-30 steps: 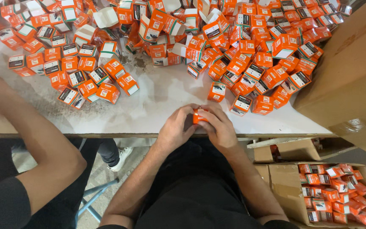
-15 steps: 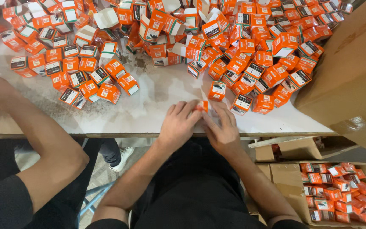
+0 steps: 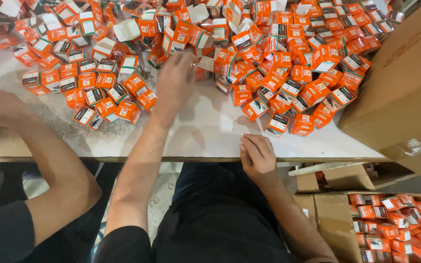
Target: The person picks a flat white paper carton from the table, opens and folds it into shape, places a small orange-wrapped item inside, closes the carton, and sets the finished box onto a pile on the table, repeating this cycle with more boxes.
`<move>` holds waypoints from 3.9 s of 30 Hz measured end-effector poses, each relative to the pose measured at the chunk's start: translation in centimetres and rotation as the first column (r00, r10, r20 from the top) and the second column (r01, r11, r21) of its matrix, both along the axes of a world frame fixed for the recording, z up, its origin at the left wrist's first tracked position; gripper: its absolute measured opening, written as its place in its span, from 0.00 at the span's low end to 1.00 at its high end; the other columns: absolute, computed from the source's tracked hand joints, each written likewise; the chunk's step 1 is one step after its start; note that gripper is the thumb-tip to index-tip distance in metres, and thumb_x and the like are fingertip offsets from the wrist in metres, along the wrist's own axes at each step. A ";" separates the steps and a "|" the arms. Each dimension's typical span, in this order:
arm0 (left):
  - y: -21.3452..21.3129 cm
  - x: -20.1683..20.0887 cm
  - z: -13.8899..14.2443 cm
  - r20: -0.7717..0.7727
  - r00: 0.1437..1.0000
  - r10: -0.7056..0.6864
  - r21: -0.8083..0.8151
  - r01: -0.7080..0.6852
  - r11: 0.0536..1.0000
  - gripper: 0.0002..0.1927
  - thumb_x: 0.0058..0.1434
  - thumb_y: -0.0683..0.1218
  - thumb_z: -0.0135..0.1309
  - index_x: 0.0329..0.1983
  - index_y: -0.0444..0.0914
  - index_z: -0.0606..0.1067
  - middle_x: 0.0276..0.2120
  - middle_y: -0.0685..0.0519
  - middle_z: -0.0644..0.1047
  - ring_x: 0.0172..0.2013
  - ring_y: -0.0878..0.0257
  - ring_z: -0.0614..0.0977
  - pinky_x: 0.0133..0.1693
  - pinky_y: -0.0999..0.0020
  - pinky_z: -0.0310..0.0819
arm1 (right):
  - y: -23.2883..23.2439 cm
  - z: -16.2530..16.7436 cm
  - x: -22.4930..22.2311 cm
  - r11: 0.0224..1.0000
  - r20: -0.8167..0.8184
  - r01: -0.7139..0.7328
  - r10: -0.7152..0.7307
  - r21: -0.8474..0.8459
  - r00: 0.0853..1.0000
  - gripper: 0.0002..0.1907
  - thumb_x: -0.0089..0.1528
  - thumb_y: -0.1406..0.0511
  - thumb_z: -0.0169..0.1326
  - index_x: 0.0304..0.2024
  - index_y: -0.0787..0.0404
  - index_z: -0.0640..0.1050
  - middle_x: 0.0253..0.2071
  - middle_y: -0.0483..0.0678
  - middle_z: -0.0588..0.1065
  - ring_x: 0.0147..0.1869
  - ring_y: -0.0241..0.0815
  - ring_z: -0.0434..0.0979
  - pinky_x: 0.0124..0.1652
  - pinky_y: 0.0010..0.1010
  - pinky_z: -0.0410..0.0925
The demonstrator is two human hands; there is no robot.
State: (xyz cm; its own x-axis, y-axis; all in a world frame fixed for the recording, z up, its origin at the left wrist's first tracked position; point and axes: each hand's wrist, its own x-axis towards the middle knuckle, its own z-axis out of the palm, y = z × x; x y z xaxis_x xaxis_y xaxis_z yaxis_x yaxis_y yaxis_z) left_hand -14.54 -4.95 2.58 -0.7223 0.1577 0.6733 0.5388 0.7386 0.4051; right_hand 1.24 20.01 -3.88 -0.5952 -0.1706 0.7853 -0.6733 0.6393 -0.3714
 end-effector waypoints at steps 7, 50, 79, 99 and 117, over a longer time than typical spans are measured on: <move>-3.3 -0.2 1.9 -0.091 0.994 0.059 -0.190 -0.075 0.979 0.08 0.60 0.39 0.59 0.42 0.37 0.77 0.42 0.49 0.79 0.45 0.47 0.79 0.48 0.52 0.74 | -0.2 0.4 0.0 0.999 0.012 0.005 -0.004 -0.045 1.000 0.11 0.61 0.75 0.60 0.46 0.68 0.79 0.47 0.55 0.77 0.50 0.56 0.78 0.50 0.42 0.72; 5.5 10.2 0.4 0.415 0.624 -0.662 0.436 0.502 0.747 0.04 0.61 0.39 0.58 0.39 0.35 0.78 0.33 0.50 0.80 0.33 0.61 0.83 0.37 0.65 0.79 | -1.5 2.5 -1.4 0.987 0.274 -0.129 0.150 -0.094 0.950 0.49 0.58 0.57 0.65 0.75 0.63 0.56 0.71 0.60 0.63 0.75 0.64 0.62 0.71 0.47 0.56; 6.7 -1.2 0.4 0.096 0.992 -0.081 -0.270 0.104 0.957 0.31 0.58 0.49 0.60 0.67 0.49 0.70 0.43 0.42 0.75 0.48 0.45 0.75 0.47 0.50 0.73 | -2.3 1.5 -1.7 0.989 0.258 -0.135 0.144 -0.054 0.955 0.08 0.62 0.74 0.55 0.44 0.64 0.79 0.42 0.53 0.78 0.48 0.56 0.78 0.49 0.42 0.71; 0.6 10.6 -2.8 0.346 0.728 -0.592 0.153 0.579 0.801 0.17 0.60 0.37 0.54 0.53 0.35 0.70 0.49 0.39 0.73 0.46 0.41 0.79 0.47 0.55 0.76 | -0.9 -1.1 -1.8 0.829 0.623 0.176 0.242 -0.531 0.744 0.09 0.70 0.65 0.51 0.47 0.65 0.79 0.27 0.47 0.76 0.29 0.32 0.69 0.30 0.28 0.64; 3.1 12.9 -2.0 -0.047 0.972 -0.232 0.032 0.234 0.972 0.16 0.49 0.36 0.63 0.41 0.37 0.77 0.55 0.43 0.76 0.57 0.43 0.78 0.56 0.53 0.75 | -1.3 2.9 -1.5 0.971 0.510 0.127 -0.005 -0.204 0.860 0.13 0.63 0.67 0.55 0.50 0.64 0.76 0.33 0.56 0.78 0.36 0.56 0.80 0.37 0.39 0.71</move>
State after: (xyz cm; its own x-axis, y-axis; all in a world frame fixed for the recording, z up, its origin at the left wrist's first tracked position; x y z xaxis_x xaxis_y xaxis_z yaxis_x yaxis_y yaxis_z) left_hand -1.67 -1.82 0.62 -0.6394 0.2924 0.7111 0.7114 0.5758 0.4029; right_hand -0.28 18.67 -1.02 -0.9214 0.0260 0.3878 -0.3149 0.5351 -0.7839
